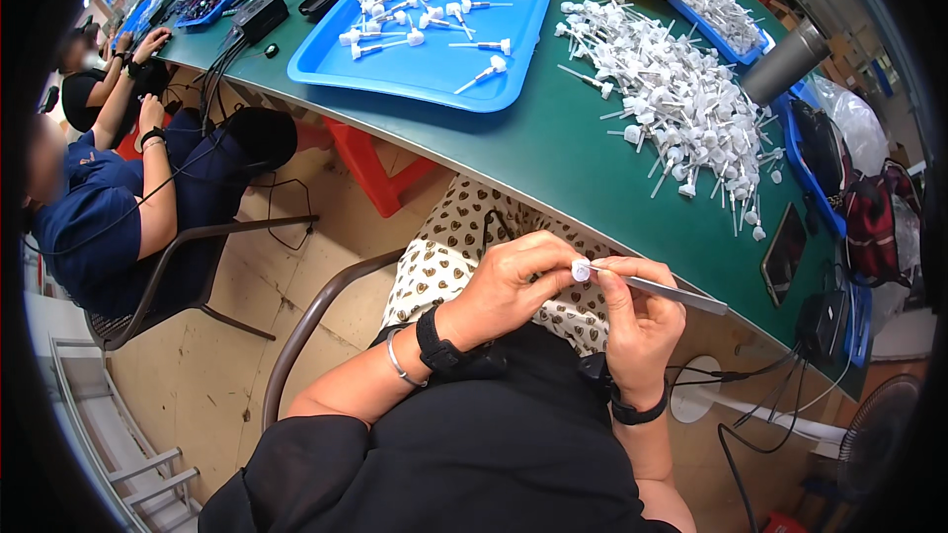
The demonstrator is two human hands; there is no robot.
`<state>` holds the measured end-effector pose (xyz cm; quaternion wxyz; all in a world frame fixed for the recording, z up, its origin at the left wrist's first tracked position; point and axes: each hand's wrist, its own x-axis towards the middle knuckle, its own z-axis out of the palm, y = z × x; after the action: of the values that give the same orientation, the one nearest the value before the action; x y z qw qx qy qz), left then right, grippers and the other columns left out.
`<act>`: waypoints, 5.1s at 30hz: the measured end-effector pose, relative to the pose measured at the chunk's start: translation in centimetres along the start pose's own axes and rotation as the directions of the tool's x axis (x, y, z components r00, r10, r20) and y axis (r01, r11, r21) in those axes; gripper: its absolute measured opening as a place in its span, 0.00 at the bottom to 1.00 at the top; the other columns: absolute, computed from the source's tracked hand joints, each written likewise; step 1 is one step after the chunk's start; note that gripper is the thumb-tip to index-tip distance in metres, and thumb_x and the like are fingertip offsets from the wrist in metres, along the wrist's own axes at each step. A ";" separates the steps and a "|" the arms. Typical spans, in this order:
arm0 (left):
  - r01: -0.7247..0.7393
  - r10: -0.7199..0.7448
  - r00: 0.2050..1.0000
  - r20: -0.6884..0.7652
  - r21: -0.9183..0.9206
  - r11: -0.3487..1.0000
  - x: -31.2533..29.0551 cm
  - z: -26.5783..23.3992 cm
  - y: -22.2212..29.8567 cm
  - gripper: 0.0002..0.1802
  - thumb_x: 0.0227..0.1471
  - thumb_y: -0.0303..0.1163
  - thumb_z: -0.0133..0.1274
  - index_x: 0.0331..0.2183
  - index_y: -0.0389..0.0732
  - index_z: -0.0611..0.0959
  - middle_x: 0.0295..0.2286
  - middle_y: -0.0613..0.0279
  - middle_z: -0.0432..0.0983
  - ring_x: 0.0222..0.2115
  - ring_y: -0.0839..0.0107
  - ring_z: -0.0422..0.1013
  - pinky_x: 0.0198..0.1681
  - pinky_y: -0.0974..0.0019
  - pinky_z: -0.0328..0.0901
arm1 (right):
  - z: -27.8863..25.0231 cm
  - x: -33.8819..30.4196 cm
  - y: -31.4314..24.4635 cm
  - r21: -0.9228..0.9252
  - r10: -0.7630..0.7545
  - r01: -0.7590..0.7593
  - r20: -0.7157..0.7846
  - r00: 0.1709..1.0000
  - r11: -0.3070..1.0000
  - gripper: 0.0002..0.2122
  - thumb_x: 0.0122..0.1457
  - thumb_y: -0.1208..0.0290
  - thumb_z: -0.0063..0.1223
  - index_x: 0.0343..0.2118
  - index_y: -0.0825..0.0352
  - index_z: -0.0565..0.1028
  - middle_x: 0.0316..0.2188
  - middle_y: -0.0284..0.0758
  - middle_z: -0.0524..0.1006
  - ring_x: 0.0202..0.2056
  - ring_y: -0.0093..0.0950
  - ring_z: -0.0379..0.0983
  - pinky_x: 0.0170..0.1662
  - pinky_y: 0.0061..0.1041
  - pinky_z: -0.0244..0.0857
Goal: The person sits at a green workbench and uses tweezers to pick up small white plastic components from a pile. They carefully insert a small white cap into the top of each component and place the finished unit into a blue tray. The process is repeated continuously throughout the clip.
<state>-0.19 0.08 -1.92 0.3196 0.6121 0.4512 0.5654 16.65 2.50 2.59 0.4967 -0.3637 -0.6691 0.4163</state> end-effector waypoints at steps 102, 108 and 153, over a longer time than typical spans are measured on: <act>-0.037 0.045 0.990 -0.130 0.065 0.997 -0.2 0.4 0.3 0.05 0.52 0.21 0.64 0.32 0.34 0.83 0.33 0.59 0.78 0.29 0.73 0.76 0.30 0.72 0.72 | 0.9 -0.7 0.3 0.125 0.007 0.000 -0.056 0.998 0.992 0.05 0.63 0.83 0.57 0.41 0.73 0.75 0.40 0.40 0.80 0.39 0.24 0.78 0.42 0.21 0.73; -0.061 0.073 0.989 -0.126 0.093 0.994 -0.2 0.3 0.4 0.06 0.50 0.19 0.64 0.31 0.35 0.82 0.33 0.58 0.78 0.30 0.70 0.76 0.31 0.69 0.72 | 1.0 -0.8 0.5 0.158 0.030 -0.020 -0.065 0.997 0.987 0.05 0.63 0.83 0.56 0.41 0.73 0.75 0.38 0.38 0.80 0.37 0.22 0.78 0.40 0.19 0.72; -0.090 0.113 0.988 -0.109 0.192 0.977 -0.7 0.3 0.2 0.09 0.46 0.16 0.64 0.30 0.37 0.81 0.32 0.58 0.78 0.29 0.66 0.76 0.30 0.67 0.71 | 0.8 -0.5 0.0 0.138 0.137 -0.131 -0.037 0.990 0.982 0.02 0.65 0.81 0.55 0.39 0.73 0.75 0.36 0.36 0.80 0.37 0.22 0.79 0.40 0.20 0.73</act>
<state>0.15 -0.62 -2.08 0.2042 0.6268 0.4884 0.5717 15.99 1.83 2.30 0.5063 -0.3831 -0.6017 0.4847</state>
